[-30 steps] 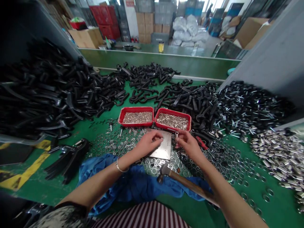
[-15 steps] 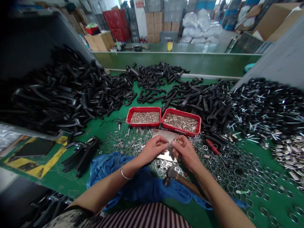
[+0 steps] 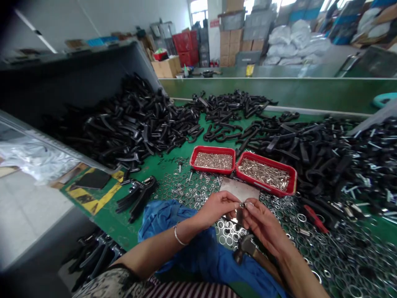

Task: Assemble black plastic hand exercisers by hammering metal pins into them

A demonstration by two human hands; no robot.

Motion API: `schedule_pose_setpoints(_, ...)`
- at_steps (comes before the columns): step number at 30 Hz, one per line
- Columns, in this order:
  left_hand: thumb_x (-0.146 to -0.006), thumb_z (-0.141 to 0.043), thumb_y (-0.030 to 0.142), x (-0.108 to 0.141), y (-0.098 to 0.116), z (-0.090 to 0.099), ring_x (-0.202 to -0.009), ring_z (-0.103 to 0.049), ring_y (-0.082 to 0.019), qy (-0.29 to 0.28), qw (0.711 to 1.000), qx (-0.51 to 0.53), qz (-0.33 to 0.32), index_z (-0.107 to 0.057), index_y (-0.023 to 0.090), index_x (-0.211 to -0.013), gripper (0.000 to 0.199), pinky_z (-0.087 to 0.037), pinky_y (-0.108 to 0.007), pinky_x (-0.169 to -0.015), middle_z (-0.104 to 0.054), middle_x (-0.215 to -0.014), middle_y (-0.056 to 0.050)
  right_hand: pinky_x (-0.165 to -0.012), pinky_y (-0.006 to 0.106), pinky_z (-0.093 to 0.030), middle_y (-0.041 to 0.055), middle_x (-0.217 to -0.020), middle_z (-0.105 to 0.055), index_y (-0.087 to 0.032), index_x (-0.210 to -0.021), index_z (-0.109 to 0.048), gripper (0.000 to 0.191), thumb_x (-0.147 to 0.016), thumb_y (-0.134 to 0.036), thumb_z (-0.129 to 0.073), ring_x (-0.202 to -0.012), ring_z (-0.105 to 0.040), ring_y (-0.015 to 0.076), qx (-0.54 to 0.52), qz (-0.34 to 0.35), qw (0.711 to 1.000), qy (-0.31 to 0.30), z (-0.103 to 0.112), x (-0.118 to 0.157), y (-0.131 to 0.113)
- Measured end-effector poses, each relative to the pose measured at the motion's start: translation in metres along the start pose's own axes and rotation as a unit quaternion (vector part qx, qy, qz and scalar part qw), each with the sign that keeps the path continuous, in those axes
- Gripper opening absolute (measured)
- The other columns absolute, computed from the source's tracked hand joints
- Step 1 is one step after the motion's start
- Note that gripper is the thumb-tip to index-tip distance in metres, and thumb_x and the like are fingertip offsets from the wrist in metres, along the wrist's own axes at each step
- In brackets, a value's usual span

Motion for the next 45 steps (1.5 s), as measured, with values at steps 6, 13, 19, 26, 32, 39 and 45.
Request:
schedule_pose_setpoints(6,-0.076,-0.075,0.036,0.003,-0.003,0.002,-0.06,-0.064,-0.012,-0.005,0.999,-0.039,-0.026,-0.066,0.013,-0.091,0.029,-0.05,-0.026,-0.062,-0.066,-0.069,-0.002,-0.058,0.019,-0.05,0.0014,-0.078,-0.062,-0.018,-0.092,-0.07,0.014,-0.082,-0.025,-0.077,-0.068,-0.057,0.0095,-0.028,-0.069,0.997,-0.006,0.009,-0.005,0.0)
schedule_pose_setpoints(13,-0.079,-0.072,0.034,0.001,-0.004,0.005,-0.06,-0.065,-0.012,-0.002,0.998,-0.058,-0.029,-0.066,0.013,-0.094,0.026,-0.051,-0.026,-0.061,-0.065,-0.067,-0.002,-0.055,0.019,-0.049,0.0003,-0.077,-0.062,-0.021,-0.093,-0.07,0.013,-0.083,-0.026,-0.076,-0.066,-0.056,0.0093,-0.016,-0.077,0.997,-0.011,0.009,-0.006,-0.001)
schedule_pose_setpoints(19,-0.089,-0.063,0.032,0.008,-0.004,0.008,-0.078,-0.068,-0.019,-0.028,0.968,-0.214,-0.129,-0.065,0.014,-0.097,0.02,-0.055,-0.032,-0.072,-0.068,-0.081,-0.007,-0.054,0.022,-0.05,0.0018,-0.078,-0.067,-0.022,-0.101,-0.064,0.025,-0.083,-0.034,-0.076,-0.061,-0.059,0.0107,0.072,-0.074,0.995,-0.009,0.008,-0.006,-0.007)
schedule_pose_setpoints(26,-0.095,-0.055,0.038,0.009,0.067,0.047,-0.087,-0.063,-0.021,-0.06,0.802,-0.545,-0.237,-0.063,0.018,-0.11,0.027,-0.052,-0.035,-0.078,-0.067,-0.104,-0.01,-0.078,0.036,-0.058,0.0074,-0.104,-0.071,-0.027,-0.105,-0.06,0.03,-0.083,-0.043,-0.073,-0.089,-0.07,0.0239,0.399,0.165,0.901,0.032,-0.005,0.017,-0.05)
schedule_pose_setpoints(32,-0.092,-0.047,0.015,-0.083,0.141,0.198,-0.107,-0.056,-0.027,0.215,0.657,-0.714,-0.113,-0.061,0.01,-0.109,0.022,-0.043,-0.041,-0.098,-0.063,-0.111,-0.016,-0.084,0.04,-0.057,0.007,-0.107,-0.071,-0.027,-0.11,-0.063,0.03,-0.087,-0.046,-0.067,-0.091,-0.07,0.0239,0.485,0.176,0.85,0.102,0.01,0.034,-0.06)
schedule_pose_setpoints(39,-0.094,-0.038,0.008,-0.141,0.132,0.252,-0.112,-0.052,-0.03,0.241,0.622,-0.744,-0.017,-0.053,0.0,-0.114,0.026,-0.042,-0.049,-0.096,-0.054,-0.117,-0.022,-0.089,0.039,-0.055,0.0057,-0.108,-0.071,-0.027,-0.109,-0.062,0.028,-0.088,-0.046,-0.066,-0.095,-0.069,0.0224,0.412,0.148,0.887,0.147,0.018,0.04,-0.037)
schedule_pose_setpoints(45,-0.075,-0.068,0.011,-0.134,0.144,0.25,-0.076,-0.059,-0.02,0.211,0.695,-0.686,0.042,-0.058,0.006,-0.105,0.032,-0.048,-0.032,-0.073,-0.061,-0.076,-0.005,-0.09,0.037,-0.054,0.0042,-0.104,-0.072,-0.026,-0.107,-0.061,0.028,-0.087,-0.044,-0.069,-0.089,-0.07,0.0193,0.288,0.125,0.935,0.166,0.031,0.035,-0.023)
Point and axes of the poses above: each hand's wrist, its own x-axis away from the middle knuckle, its own z-axis out of the back of the hand, y = z × x, the point moved 1 cm from there along -x, towards the middle knuckle
